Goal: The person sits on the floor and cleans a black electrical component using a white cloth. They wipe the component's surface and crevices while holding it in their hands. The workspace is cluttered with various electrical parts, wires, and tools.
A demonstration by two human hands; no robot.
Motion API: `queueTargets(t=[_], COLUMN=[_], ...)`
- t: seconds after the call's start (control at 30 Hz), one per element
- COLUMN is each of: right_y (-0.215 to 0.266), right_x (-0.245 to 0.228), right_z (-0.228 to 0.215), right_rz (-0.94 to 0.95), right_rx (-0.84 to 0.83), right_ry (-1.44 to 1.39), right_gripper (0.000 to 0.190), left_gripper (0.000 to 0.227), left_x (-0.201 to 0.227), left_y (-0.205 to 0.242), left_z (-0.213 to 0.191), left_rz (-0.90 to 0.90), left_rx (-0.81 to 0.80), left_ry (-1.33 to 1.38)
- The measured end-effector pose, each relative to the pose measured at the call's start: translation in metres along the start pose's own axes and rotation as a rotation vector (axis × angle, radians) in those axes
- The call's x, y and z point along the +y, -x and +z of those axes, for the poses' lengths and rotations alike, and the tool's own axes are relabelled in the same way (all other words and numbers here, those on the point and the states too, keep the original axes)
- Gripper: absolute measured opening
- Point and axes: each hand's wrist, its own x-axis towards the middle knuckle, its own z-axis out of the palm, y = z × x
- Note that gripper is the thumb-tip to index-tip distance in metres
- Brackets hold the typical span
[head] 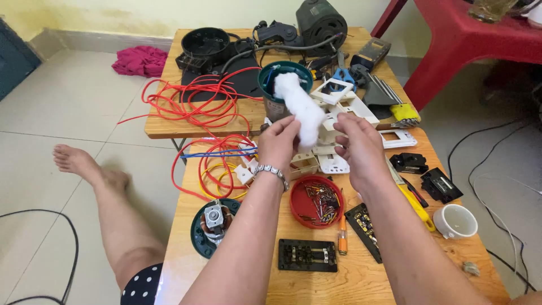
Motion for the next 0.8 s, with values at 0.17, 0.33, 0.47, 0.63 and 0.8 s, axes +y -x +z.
queueTargets(t=[0.17,0.33,0.47,0.63,0.8], right_y=[0.002,-0.041,-0.056,-0.070,-0.063], right_x=[-0.027,0.007,0.019,0.030,-0.009], right_z=[0.028,0.045,0.050,0.046,0.035], right_rz=[0.239,0.233,0.182,0.222,0.214], right_rx=[-0.200,-0.188,-0.105,-0.073,-0.114], right_ry=[0.006,-0.039,-0.092,-0.208,-0.217], right_gripper=[0.083,0.071,0.058,0.057,0.062], left_gripper=[0.033,0.028,0.027,0.026,0.028], left_x=[-0.006,-0.006,0.005,0.010,0.002], left_y=[-0.002,-0.013,0.001,0.032,0.071], left_z=[-0.013,-0.024,-0.028,-0.033,-0.041], left_rz=[0.023,0.107,0.194,0.244,0.195], left_rx=[-0.034,-0.030,-0.010,-0.042,-0.191], left_ry=[-0.063,-0.239,-0.324,-0.248,-0.150])
